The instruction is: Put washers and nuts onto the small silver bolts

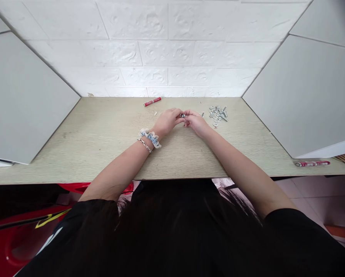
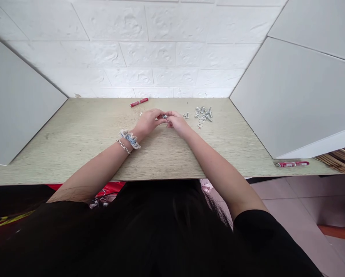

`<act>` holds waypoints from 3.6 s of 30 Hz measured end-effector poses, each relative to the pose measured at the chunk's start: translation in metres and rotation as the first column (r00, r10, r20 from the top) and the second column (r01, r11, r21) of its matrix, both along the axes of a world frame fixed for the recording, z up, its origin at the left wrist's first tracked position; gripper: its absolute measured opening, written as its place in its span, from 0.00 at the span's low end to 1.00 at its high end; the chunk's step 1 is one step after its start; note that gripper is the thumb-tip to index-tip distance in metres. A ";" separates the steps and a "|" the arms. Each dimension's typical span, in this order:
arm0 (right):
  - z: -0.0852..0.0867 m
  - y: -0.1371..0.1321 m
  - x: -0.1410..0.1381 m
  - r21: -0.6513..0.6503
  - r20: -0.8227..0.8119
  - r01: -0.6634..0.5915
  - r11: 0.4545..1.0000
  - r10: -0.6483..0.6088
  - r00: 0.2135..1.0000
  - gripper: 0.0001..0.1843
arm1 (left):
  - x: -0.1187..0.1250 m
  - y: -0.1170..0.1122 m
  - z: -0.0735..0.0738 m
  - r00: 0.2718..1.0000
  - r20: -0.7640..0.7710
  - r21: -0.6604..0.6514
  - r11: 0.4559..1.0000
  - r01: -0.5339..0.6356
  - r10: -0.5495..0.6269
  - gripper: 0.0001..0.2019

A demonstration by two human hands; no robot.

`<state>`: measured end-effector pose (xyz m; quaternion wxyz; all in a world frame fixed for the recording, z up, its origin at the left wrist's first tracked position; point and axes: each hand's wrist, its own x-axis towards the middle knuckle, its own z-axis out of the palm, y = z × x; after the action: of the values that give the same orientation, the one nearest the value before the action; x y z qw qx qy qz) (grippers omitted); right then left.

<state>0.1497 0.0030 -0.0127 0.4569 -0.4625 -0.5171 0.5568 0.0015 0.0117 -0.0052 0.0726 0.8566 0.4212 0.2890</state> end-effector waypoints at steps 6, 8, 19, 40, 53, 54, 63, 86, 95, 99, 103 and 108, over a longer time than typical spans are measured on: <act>-0.006 0.003 0.001 0.030 -0.023 0.035 0.999 -0.034 0.999 0.11 | 0.001 -0.004 0.001 0.998 0.046 0.039 0.999 0.036 -0.037 0.12; -0.011 0.005 0.001 0.075 0.006 0.022 0.997 -0.023 1.000 0.18 | 0.001 -0.005 0.001 0.998 0.054 0.054 0.998 0.037 -0.040 0.12; -0.002 -0.002 0.002 0.114 -0.034 0.037 0.993 -0.033 0.999 0.17 | -0.001 -0.005 0.003 0.998 0.062 0.019 1.000 0.010 -0.012 0.10; 0.001 -0.005 0.001 0.078 0.046 -0.027 0.997 0.023 0.999 0.09 | -0.001 0.000 0.001 0.994 0.107 -0.002 1.000 -0.002 0.002 0.10; -0.003 -0.006 -0.004 0.010 -0.046 -0.045 0.999 0.045 0.998 0.21 | 0.001 -0.003 0.000 0.990 0.127 0.081 0.995 0.050 -0.060 0.07; -0.004 -0.005 -0.004 0.019 -0.037 -0.055 0.998 0.055 0.998 0.22 | 0.001 -0.002 -0.001 0.990 0.130 0.085 0.995 0.051 -0.062 0.07; 0.010 -0.012 -0.004 -0.036 -0.190 -0.074 0.997 0.066 0.980 0.06 | -0.001 0.000 -0.004 0.994 0.092 0.083 0.995 0.046 -0.054 0.11; 0.006 -0.010 0.001 -0.097 -0.292 -0.140 0.985 0.106 0.950 0.09 | -0.005 0.005 -0.006 0.990 0.134 0.051 0.998 0.029 -0.035 0.11; -0.001 -0.007 -0.004 -0.087 -0.199 -0.108 0.990 0.089 0.976 0.17 | -0.002 -0.004 -0.001 0.992 0.086 0.064 0.994 0.086 -0.092 0.10; 0.006 -0.011 -0.001 -0.097 -0.202 -0.110 0.989 0.089 0.975 0.08 | -0.003 0.000 -0.003 0.992 0.091 0.069 0.994 0.080 -0.086 0.11; 0.015 -0.015 0.001 -0.098 -0.207 -0.077 0.992 0.055 0.977 0.08 | -0.004 0.007 -0.007 0.992 0.115 0.090 0.995 0.046 -0.056 0.11; 0.013 -0.011 -0.003 -0.141 -0.161 0.003 0.990 -0.026 0.987 0.06 | -0.003 0.004 -0.006 0.991 0.112 0.084 0.994 0.066 -0.076 0.11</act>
<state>0.1470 -0.0083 0.0000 0.4680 -0.4504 -0.4345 0.6240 -0.0014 0.0159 -0.0113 0.0724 0.8552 0.3736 0.3519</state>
